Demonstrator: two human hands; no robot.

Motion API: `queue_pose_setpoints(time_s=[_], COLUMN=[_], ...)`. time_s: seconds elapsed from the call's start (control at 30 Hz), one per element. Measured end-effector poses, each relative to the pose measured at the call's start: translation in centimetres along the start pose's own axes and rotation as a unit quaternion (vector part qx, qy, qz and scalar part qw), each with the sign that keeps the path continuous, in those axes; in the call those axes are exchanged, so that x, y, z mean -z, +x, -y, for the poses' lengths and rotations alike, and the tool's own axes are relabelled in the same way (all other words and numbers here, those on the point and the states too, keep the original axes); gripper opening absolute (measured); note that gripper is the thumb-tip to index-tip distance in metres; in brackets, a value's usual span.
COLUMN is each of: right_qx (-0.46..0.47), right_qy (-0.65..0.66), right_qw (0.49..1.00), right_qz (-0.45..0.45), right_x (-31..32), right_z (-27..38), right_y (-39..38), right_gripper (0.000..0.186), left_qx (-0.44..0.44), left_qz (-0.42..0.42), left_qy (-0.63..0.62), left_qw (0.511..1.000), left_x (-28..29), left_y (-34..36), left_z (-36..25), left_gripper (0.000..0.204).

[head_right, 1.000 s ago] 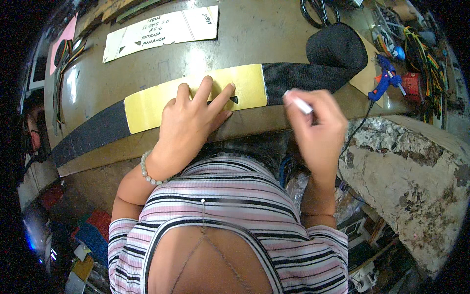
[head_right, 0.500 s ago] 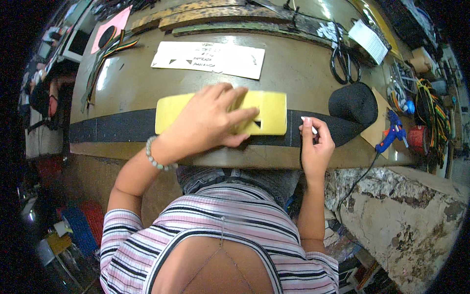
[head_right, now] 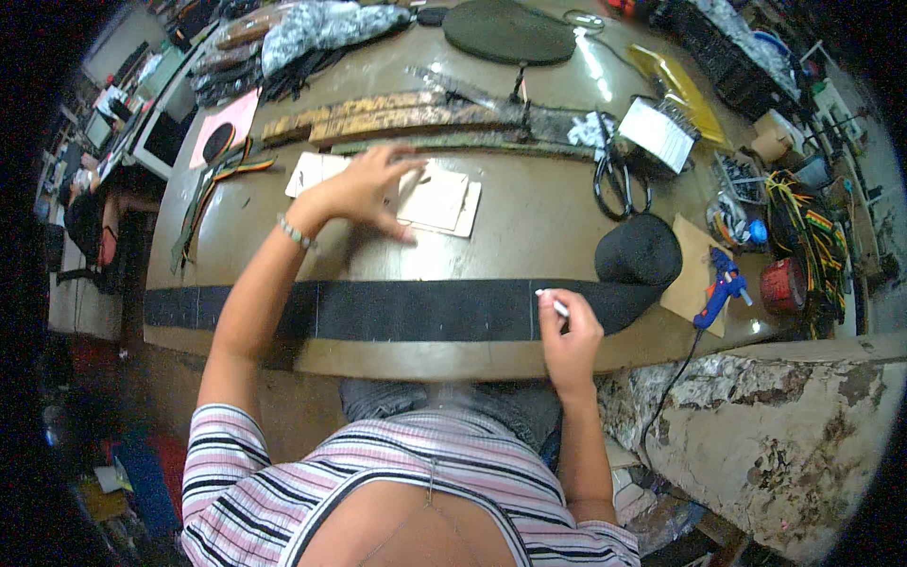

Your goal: The person measures and marks a long strip of black fabric using a paper template and a white marker, then cuts the fabric into rectangular pieces with scissors. The cut pieces are stacked on the table.

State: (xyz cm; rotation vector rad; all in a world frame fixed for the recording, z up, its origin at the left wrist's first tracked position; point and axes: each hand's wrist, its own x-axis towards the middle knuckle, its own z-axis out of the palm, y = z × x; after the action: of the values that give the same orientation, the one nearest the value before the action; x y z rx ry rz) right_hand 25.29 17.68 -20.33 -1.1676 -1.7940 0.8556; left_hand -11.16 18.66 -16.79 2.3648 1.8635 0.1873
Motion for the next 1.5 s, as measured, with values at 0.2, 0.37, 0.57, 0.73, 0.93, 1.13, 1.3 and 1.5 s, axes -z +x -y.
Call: queue_pose_setpoints(time_s=[0.2,0.37,0.57,0.73,0.93,1.13,1.3,1.5], right_qx=[0.234,0.233,-0.044,-0.127,-0.174,-0.052,-0.004,-0.055], right_qy=[-0.187,-0.3,0.216,0.242,0.262,0.327,0.527,0.391], right_qw=[0.951,0.914,0.931,0.873,0.8,0.901,0.842,0.903], right_qz=[0.083,0.144,0.292,0.405,0.51,0.282,0.114,0.168], right_x=[-1.3,-2.0,-3.8,-4.9,-6.2,-5.7,-8.2,-8.3], right_z=[1.4,0.0,4.2,7.5,7.3,14.2,19.4,15.3], right_y=[6.4,13.0,11.3,8.2,12.7,29.5,49.5,48.3], right_gripper=[0.015,0.02,0.067,0.045,0.039,0.036,0.052,0.04], left_qx=[0.067,0.136,0.065,0.079,0.183,0.429,0.483,0.315], left_qz=[0.021,0.026,-0.113,-0.114,-0.152,-0.331,-0.272,-0.288], left_qy=[-0.025,-0.07,0.026,0.008,0.055,-0.088,-0.121,-0.18], left_qw=[0.997,0.988,0.991,0.99,0.97,0.836,0.824,0.886], left_x=[-0.6,1.0,3.8,4.7,4.8,2.2,-1.2,-3.9], left_y=[-2.2,-2.9,-3.8,-5.7,-14.2,-24.5,-24.5,-19.3], left_z=[-0.9,-2.9,-7.3,-11.3,-10.9,-8.8,-9.6,-12.7], left_gripper=[0.104,0.077,0.077,0.082,0.101,0.074,0.052,0.043])
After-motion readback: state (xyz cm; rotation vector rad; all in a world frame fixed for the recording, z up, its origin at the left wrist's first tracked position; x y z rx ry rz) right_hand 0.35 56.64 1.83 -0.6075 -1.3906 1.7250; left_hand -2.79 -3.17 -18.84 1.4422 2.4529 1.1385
